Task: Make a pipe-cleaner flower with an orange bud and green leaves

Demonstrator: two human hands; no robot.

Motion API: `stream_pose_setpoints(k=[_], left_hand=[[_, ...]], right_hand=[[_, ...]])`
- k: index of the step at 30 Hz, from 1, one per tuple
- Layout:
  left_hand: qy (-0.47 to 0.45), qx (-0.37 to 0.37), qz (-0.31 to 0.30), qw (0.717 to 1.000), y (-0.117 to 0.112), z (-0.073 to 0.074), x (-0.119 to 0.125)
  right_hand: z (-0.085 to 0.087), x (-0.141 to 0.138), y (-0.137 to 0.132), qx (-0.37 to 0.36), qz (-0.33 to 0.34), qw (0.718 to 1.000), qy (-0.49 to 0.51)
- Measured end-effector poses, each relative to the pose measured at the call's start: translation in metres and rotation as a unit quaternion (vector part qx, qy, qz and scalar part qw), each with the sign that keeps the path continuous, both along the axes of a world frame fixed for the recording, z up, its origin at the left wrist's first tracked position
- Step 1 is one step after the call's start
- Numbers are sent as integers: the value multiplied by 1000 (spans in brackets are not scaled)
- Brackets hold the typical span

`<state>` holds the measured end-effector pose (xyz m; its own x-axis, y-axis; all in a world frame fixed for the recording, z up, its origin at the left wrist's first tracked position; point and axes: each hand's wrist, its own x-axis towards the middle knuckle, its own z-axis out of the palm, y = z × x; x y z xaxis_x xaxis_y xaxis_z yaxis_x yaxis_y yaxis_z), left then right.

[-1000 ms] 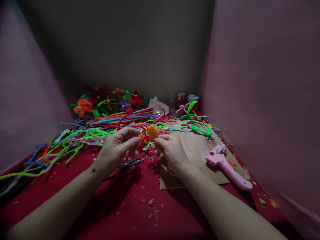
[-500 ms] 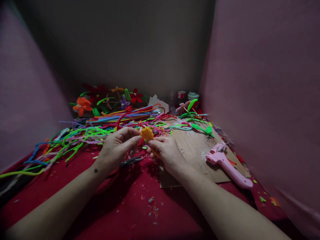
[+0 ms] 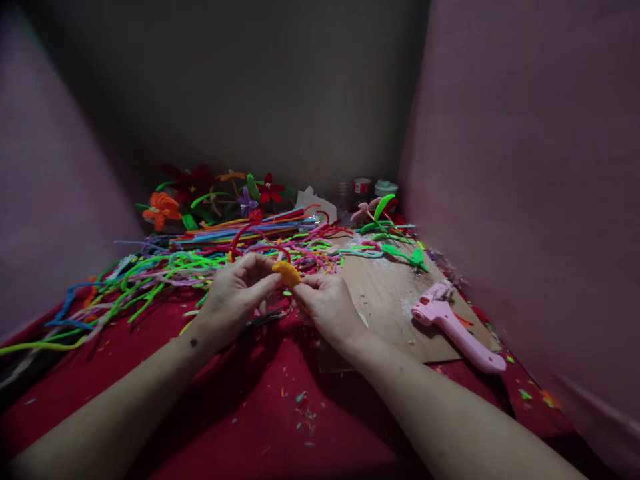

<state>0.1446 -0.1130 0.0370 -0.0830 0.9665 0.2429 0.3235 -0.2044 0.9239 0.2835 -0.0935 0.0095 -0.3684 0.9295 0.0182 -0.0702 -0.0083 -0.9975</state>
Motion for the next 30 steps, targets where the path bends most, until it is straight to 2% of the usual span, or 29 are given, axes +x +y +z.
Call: stream_pose_setpoints(k=[4,8,19,22,26,30], left_hand=[[49,19,12,999,1,-2,-1],[85,35,20,996,2,-4,-3],[95,46,24,994,2,-8,-4],[36,4,24,999,2,-6,-2],[-45,-38,18,998,2,-1,1],[-40,-36,12,998,2,0,1]], right_hand=[[3,0,-3,72,-27,995,-68],[4,0,-4,93,-26,991,-90],[-5,0,-6,191,-38,973,-127],[-2,0,-6,171,-38,977,-121],[4,2,-5,88,-26,994,-61],[2,2,0,-8,-19,999,25]])
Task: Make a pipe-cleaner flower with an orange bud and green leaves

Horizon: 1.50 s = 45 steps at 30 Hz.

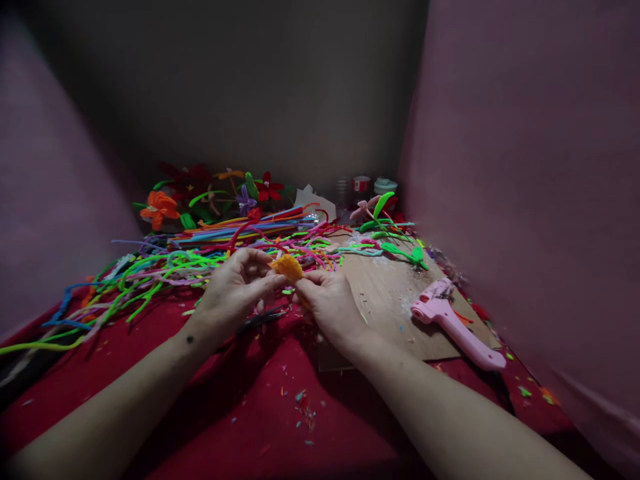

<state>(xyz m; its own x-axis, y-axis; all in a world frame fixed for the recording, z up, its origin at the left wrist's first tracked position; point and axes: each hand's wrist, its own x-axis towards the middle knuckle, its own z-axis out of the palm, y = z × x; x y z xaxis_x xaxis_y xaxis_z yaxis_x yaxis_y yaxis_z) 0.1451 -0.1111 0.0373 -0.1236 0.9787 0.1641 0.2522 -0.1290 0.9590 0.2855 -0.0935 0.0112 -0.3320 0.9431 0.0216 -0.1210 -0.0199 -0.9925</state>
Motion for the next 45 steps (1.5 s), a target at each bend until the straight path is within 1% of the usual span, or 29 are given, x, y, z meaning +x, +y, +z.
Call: stream_pose_setpoints(k=[3,5,7,10,14,18,22,27,30,34,37,41,45], left_hand=[[12,-11,-28,999,0,-1,0],[25,-19,-42,999,-1,-1,0],[40,-24,-45,998,-2,-1,0],[53,-35,-44,997,-3,-1,-1],[53,-52,-49,996,-3,-2,-1],[25,-69,-63,995,-1,-2,-1],[11,-81,-82,993,-1,-3,0],[-8,-96,-102,990,-1,-4,0],[-3,-93,-92,991,-1,-4,1],[13,-75,-80,994,-2,-3,2],[28,-65,-69,995,-4,-1,4],[37,-73,-51,995,-6,1,7],[40,-73,-51,995,-8,1,7]], right_hand=[[-5,0,5,-75,10,996,55],[-7,-1,8,-110,17,990,85],[-9,-1,9,-125,28,986,109],[-11,-2,10,-128,50,981,138],[-12,-2,10,-139,66,975,159],[-11,-1,11,-135,79,974,163],[-10,-2,10,-123,60,979,150],[-10,-3,8,-123,54,983,125],[-9,-5,6,-114,37,985,126],[-8,-5,5,-74,4,990,117],[-9,-5,6,-53,-5,992,112],[-10,-5,6,-67,-3,990,126],[-10,-6,5,-87,-2,989,124]])
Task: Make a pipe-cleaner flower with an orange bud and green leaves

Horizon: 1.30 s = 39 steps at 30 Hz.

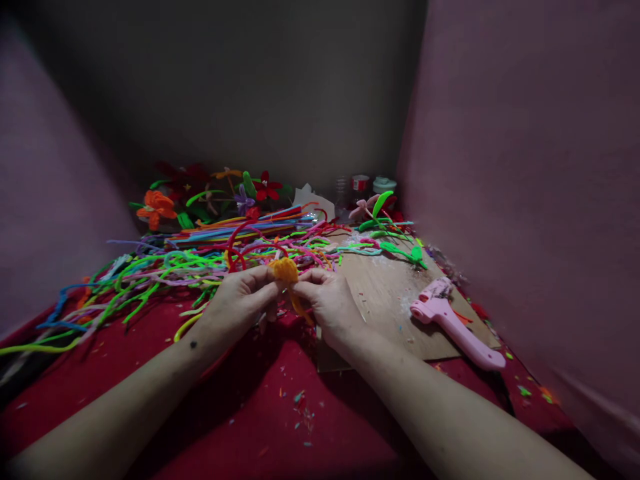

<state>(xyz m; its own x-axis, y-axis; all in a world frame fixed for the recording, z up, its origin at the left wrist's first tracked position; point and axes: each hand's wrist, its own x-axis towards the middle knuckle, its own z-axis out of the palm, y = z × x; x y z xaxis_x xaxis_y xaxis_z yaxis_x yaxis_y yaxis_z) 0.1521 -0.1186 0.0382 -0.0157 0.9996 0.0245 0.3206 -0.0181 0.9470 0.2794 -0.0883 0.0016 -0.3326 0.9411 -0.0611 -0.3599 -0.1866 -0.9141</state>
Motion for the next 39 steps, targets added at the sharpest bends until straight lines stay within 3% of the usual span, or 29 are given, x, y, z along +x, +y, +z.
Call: stream_pose_setpoints(k=[8,13,16,21,30,33,39], left_hand=[[29,53,-12,998,2,-8,-4],[153,208,-19,966,1,-14,-10],[203,320,-25,925,-2,-12,-13],[243,437,-46,865,-5,-8,-17],[249,525,-69,811,-4,-5,-20],[250,525,-81,810,-4,-4,-20],[264,515,-92,810,-7,-1,-20]], right_hand=[[-3,3,3,4,28,999,15],[4,6,0,139,1,989,-51],[6,9,-3,275,-65,952,-119],[3,13,-8,474,-120,855,-171],[9,16,-9,608,-179,743,-213],[9,16,-9,621,-188,730,-216],[5,15,-11,613,-169,739,-224]])
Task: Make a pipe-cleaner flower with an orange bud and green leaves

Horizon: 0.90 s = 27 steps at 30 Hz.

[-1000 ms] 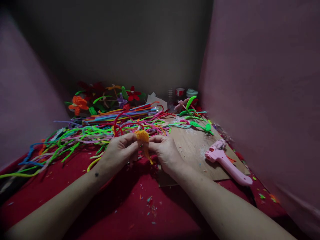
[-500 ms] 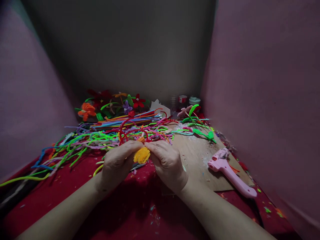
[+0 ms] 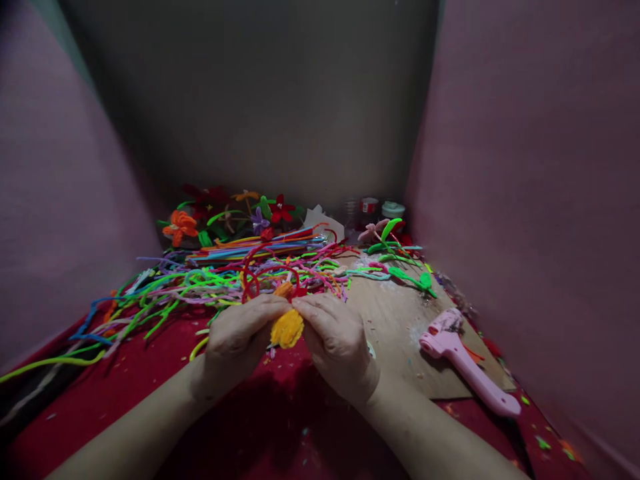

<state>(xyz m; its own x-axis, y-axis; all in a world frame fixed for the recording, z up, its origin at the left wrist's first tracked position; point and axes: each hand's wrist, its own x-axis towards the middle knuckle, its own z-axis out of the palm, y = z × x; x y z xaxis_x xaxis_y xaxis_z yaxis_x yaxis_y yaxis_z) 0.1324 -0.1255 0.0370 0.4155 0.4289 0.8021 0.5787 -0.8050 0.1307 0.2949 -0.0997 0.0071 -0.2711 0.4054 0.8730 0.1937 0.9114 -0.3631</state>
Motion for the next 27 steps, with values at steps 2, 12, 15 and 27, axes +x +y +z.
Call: stream_pose_setpoints(k=[2,12,15,27], left_hand=[[8,5,11,1000,-1,-1,0],[25,2,102,994,2,-8,1],[-10,-46,113,992,3,-6,0],[-253,-227,143,930,17,1,-12]], right_hand=[[-1,0,0,-7,3,1000,-3],[-4,-1,2,-35,-12,999,-33],[-3,-2,4,-68,-34,997,-9],[4,1,22,-431,28,876,214]])
